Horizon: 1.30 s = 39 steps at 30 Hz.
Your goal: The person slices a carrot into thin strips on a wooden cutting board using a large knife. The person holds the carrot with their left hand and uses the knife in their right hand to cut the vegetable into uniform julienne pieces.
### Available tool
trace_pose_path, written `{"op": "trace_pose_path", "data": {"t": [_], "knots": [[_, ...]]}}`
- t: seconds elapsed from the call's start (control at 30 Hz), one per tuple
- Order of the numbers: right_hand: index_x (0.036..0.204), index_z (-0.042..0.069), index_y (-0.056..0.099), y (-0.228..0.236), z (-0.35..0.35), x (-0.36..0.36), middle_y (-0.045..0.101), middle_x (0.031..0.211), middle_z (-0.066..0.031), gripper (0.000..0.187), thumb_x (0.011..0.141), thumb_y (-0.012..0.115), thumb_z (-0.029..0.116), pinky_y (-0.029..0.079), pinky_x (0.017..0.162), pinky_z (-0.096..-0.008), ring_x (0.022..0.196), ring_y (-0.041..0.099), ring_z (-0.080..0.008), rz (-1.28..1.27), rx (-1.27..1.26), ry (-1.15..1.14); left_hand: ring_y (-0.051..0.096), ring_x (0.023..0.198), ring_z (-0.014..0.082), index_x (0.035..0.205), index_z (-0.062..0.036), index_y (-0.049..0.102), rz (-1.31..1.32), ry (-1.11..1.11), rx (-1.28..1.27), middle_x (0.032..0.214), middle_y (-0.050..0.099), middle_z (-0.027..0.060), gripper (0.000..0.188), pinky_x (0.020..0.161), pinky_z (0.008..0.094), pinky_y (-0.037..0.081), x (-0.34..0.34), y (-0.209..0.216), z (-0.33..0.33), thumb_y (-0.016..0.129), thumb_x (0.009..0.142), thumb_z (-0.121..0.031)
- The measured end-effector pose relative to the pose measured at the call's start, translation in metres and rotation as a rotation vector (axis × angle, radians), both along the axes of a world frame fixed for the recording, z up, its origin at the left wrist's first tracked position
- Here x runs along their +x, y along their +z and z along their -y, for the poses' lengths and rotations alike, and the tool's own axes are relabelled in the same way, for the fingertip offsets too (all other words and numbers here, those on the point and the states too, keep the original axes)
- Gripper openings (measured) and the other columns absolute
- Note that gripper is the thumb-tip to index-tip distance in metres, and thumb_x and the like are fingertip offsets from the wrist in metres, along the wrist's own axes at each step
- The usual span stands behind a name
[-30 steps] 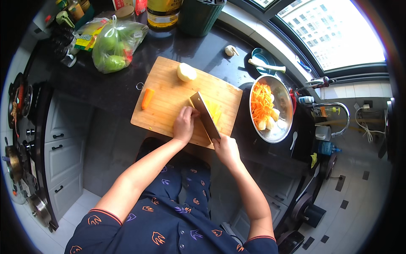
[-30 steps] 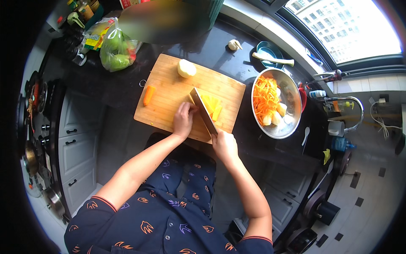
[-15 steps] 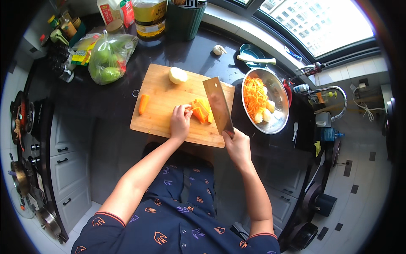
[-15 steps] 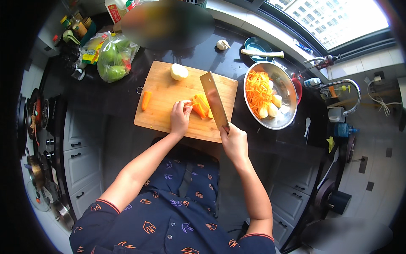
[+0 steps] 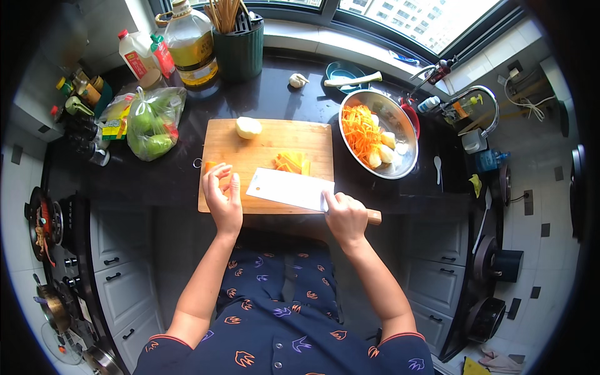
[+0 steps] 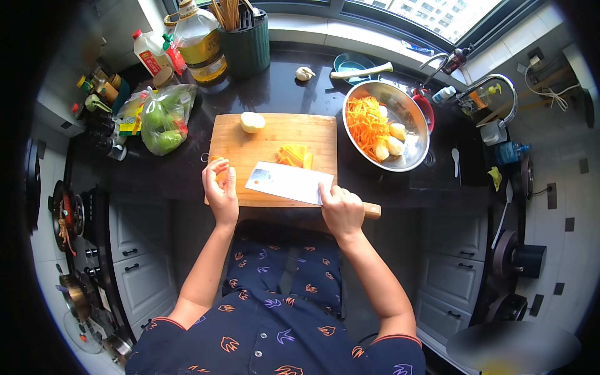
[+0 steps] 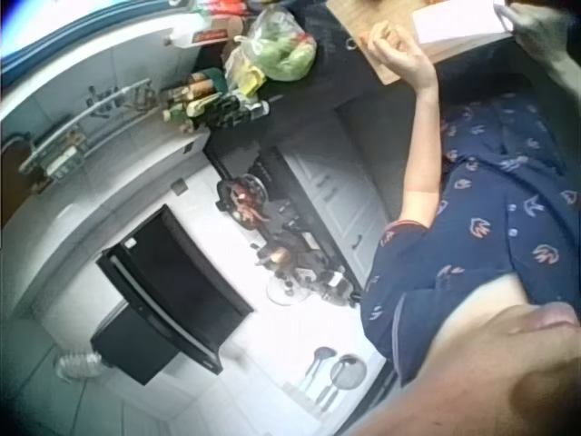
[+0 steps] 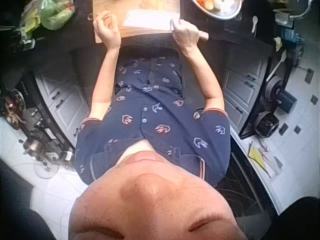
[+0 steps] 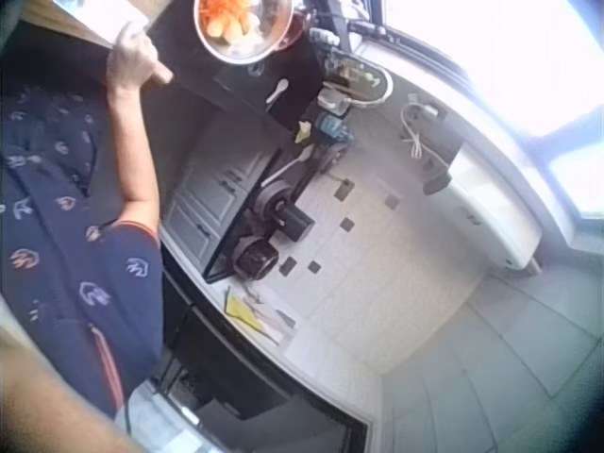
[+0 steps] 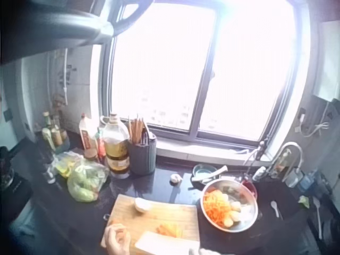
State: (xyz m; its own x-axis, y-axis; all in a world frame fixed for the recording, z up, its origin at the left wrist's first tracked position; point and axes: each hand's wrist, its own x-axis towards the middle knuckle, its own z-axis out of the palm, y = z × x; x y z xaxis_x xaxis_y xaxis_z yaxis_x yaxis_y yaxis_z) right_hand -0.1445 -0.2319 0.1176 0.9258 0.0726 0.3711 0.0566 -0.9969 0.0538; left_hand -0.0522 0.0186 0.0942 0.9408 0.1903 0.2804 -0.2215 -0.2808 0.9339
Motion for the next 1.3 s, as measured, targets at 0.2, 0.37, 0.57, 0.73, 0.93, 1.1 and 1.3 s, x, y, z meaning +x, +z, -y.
{"op": "trace_pose_path", "data": {"t": [0.2, 0.37, 0.57, 0.73, 0.93, 1.1, 1.3], "knots": [[0.096, 0.019, 0.072, -0.001, -0.006, -0.012, 0.067, 0.07, -0.0075, 0.008, 0.089, 0.073, 0.021, 0.052, 0.057, -0.0419, 0.064, 0.068, -0.0302, -0.065, 0.378, -0.227, 0.061, 0.112, 0.0204, 0.111, -0.0015, 0.065, 0.041, -0.119, 0.091, 0.123, 0.058, 0.0104, 0.013, 0.086, 0.0296, 0.056, -0.011, 0.008, -0.002, 0.064, 0.098, -0.005], [0.102, 0.017, 0.076, 0.006, 0.01, -0.027, 0.072, 0.072, -0.0093, 0.014, 0.09, 0.073, 0.022, 0.055, 0.062, -0.0378, 0.069, 0.072, -0.0305, -0.081, 0.788, -0.534, 0.06, 0.113, 0.0289, 0.109, -0.0037, 0.071, -0.031, -0.35, 0.262, 0.12, 0.061, 0.0128, 0.017, 0.094, 0.0367, 0.054, 0.001, 0.002, 0.019, 0.07, 0.092, -0.006], [0.098, 0.005, 0.075, -0.002, 0.023, -0.031, 0.07, 0.067, -0.0071, 0.016, 0.091, 0.071, 0.019, 0.05, 0.059, -0.0297, 0.059, 0.067, -0.0141, -0.116, 1.127, -0.602, 0.054, 0.122, 0.0336, 0.12, -0.008, 0.068, 0.065, -0.589, 0.699, 0.12, 0.063, 0.0107, 0.035, 0.106, 0.0442, 0.045, 0.051, -0.02, 0.082, 0.076, 0.088, -0.019], [0.103, 0.004, 0.075, -0.023, 0.024, -0.038, 0.07, 0.068, -0.0057, 0.019, 0.091, 0.072, 0.018, 0.05, 0.061, -0.0278, 0.061, 0.065, -0.0094, -0.065, 1.228, -0.592, 0.053, 0.122, 0.0317, 0.124, -0.0097, 0.065, -0.009, -0.741, 0.984, 0.119, 0.064, 0.0097, 0.047, 0.107, 0.0445, 0.044, 0.068, -0.035, 0.132, 0.08, 0.083, -0.025], [0.104, 0.004, 0.075, -0.048, 0.022, -0.052, 0.072, 0.072, -0.0079, 0.019, 0.09, 0.074, 0.017, 0.051, 0.065, -0.0271, 0.066, 0.067, -0.0097, -0.086, 1.265, -0.636, 0.056, 0.113, 0.032, 0.111, -0.0103, 0.066, 0.102, -0.704, 1.118, 0.108, 0.064, 0.0113, 0.043, 0.097, 0.0448, 0.046, 0.073, -0.05, 0.149, 0.084, 0.073, -0.02], [0.106, 0.003, 0.075, -0.052, 0.032, -0.051, 0.075, 0.078, -0.0084, 0.02, 0.091, 0.074, 0.016, 0.053, 0.068, -0.0261, 0.07, 0.068, -0.0089, -0.127, 1.28, -0.649, 0.055, 0.11, 0.0317, 0.102, -0.0123, 0.066, 0.042, -0.704, 1.15, 0.103, 0.063, 0.0093, 0.038, 0.094, 0.0448, 0.045, 0.08, -0.052, 0.158, 0.085, 0.069, -0.017], [0.103, 0.0, 0.074, -0.041, 0.035, -0.046, 0.069, 0.07, -0.0024, 0.016, 0.093, 0.072, 0.013, 0.048, 0.059, -0.024, 0.062, 0.059, -0.0045, -0.09, 1.367, -0.613, 0.068, 0.092, 0.0298, 0.099, -0.0082, 0.066, -0.247, -0.897, 0.664, 0.091, 0.071, 0.0096, 0.034, 0.083, 0.0408, 0.054, 0.101, -0.054, 0.154, 0.086, 0.073, -0.011]]}}
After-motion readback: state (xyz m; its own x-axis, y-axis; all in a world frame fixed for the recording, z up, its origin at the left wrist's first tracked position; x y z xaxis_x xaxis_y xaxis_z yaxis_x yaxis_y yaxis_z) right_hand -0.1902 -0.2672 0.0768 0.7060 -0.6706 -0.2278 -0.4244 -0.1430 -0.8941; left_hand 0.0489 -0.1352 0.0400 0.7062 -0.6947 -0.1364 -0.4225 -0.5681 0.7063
